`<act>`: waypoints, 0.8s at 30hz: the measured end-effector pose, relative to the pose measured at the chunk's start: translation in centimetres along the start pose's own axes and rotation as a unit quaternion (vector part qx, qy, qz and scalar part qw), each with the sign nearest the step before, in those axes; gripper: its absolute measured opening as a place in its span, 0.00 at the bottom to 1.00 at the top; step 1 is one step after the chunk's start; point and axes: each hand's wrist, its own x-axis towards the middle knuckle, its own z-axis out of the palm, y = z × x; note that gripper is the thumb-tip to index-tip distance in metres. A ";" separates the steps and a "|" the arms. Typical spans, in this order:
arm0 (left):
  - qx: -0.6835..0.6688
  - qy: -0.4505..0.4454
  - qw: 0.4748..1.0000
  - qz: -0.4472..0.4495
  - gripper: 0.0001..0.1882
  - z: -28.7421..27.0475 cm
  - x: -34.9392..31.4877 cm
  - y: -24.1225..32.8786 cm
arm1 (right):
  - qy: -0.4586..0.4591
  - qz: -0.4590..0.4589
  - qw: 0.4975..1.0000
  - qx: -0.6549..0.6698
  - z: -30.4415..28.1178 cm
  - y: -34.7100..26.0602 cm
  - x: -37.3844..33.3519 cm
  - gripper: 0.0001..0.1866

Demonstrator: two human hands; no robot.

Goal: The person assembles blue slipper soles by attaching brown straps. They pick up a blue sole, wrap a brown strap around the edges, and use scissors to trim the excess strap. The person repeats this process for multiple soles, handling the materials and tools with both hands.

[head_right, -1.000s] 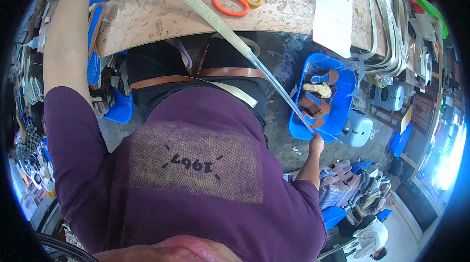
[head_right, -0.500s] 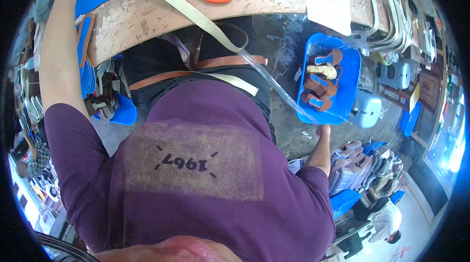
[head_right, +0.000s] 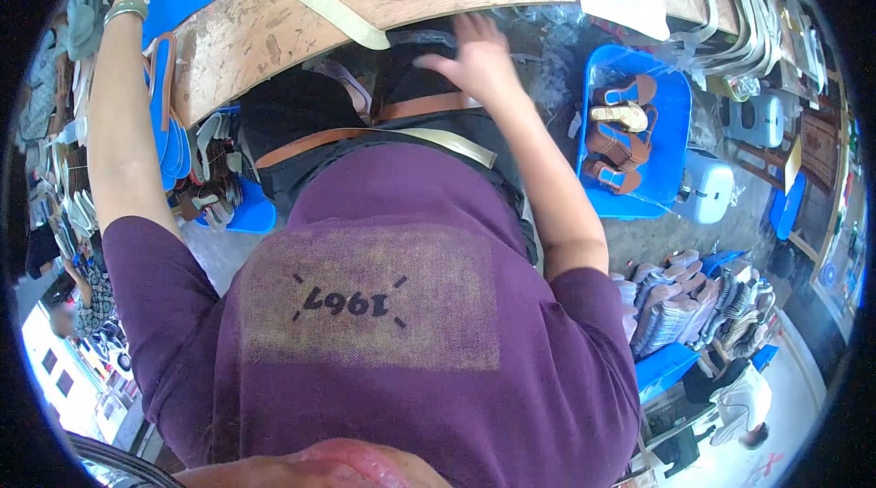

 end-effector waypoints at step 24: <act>-0.287 -0.394 0.844 0.225 0.12 -7.0 -23.2 39.8 | -0.160 -0.085 0.918 0.353 -15.6 -7.2 0.3 0.16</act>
